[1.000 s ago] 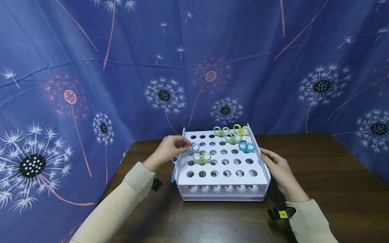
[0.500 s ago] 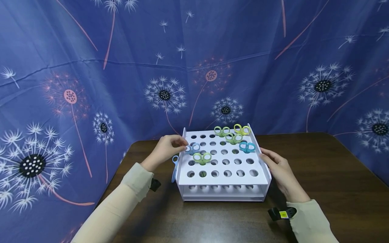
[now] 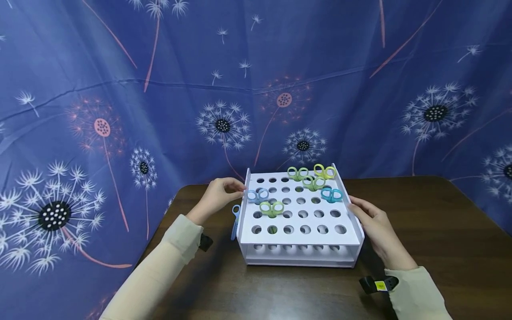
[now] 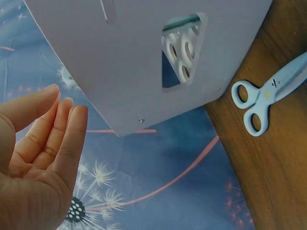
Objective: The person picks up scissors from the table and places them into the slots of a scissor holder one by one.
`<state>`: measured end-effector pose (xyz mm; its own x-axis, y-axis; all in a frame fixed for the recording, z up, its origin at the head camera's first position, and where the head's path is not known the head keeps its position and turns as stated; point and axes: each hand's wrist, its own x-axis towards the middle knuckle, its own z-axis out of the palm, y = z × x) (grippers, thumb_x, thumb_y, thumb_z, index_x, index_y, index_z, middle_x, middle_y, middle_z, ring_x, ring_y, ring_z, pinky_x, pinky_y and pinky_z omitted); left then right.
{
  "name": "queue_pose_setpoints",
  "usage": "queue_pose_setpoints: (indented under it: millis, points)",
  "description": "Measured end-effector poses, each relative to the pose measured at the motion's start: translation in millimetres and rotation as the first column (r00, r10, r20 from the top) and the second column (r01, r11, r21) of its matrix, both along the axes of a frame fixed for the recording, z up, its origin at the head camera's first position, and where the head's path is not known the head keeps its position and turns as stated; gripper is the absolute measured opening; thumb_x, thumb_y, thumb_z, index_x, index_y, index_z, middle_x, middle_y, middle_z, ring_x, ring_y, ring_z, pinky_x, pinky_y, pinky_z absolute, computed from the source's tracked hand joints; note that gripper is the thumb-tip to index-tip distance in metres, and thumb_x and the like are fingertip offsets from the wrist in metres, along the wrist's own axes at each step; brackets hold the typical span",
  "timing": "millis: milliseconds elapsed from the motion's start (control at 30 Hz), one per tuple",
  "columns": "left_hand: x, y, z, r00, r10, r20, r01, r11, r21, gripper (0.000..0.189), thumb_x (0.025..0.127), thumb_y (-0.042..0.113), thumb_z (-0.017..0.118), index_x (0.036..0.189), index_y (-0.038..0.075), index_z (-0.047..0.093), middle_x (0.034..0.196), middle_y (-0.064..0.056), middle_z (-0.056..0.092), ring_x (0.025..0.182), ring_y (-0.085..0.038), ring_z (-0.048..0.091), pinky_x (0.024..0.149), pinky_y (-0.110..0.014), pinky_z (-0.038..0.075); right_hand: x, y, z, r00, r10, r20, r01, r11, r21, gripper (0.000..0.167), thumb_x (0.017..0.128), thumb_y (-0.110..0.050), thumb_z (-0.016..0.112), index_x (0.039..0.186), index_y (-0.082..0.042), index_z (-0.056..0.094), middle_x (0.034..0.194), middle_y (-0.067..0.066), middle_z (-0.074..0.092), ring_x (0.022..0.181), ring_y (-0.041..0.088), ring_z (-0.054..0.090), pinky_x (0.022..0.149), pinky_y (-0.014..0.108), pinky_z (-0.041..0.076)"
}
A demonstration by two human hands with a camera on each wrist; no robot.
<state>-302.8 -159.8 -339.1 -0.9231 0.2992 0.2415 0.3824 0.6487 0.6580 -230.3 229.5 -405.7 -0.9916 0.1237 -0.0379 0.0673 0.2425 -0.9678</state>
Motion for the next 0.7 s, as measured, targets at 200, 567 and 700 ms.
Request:
queue_pose_setpoints:
  millis: [200,567,700]
  points:
    - [-2.6,-7.5,-6.0,1.000,0.028,-0.013,-0.028,1.000,-0.008,0.015,0.086,0.013,0.074,0.101,0.013,0.074,0.096,-0.002,0.073,0.093,-0.018,0.064,0.086,-0.039,0.050,-0.9,1,0.7,1.000,0.001,0.012,-0.001,1.000,0.008,0.065,0.098,-0.046,0.051,0.148,-0.007,0.038,0.140,0.014,0.045,0.092,-0.006,0.051,0.075,0.015,0.048]
    - [-16.3,-19.1,-22.3,0.998,0.059,-0.004,-0.059,0.998,0.007,0.019,0.085,0.010,0.074,0.104,0.006,0.072,0.096,-0.006,0.073,0.093,-0.021,0.066,0.087,-0.040,0.050,-0.1,1,-0.4,1.000,-0.001,-0.002,0.001,1.000,-0.006,0.066,0.097,-0.046,0.053,0.147,-0.006,0.040,0.125,0.004,0.054,0.090,-0.007,0.053,0.075,0.016,0.049]
    - [-19.2,-21.7,-25.9,0.997,0.074,-0.002,-0.074,0.997,0.015,0.020,0.085,0.010,0.074,0.105,0.005,0.072,0.095,-0.006,0.073,0.092,-0.021,0.066,0.085,-0.039,0.050,0.1,0,-0.3,1.000,0.002,-0.003,-0.002,1.000,-0.004,0.066,0.097,-0.046,0.052,0.148,-0.006,0.039,0.134,0.013,0.050,0.090,-0.007,0.052,0.075,0.016,0.049]
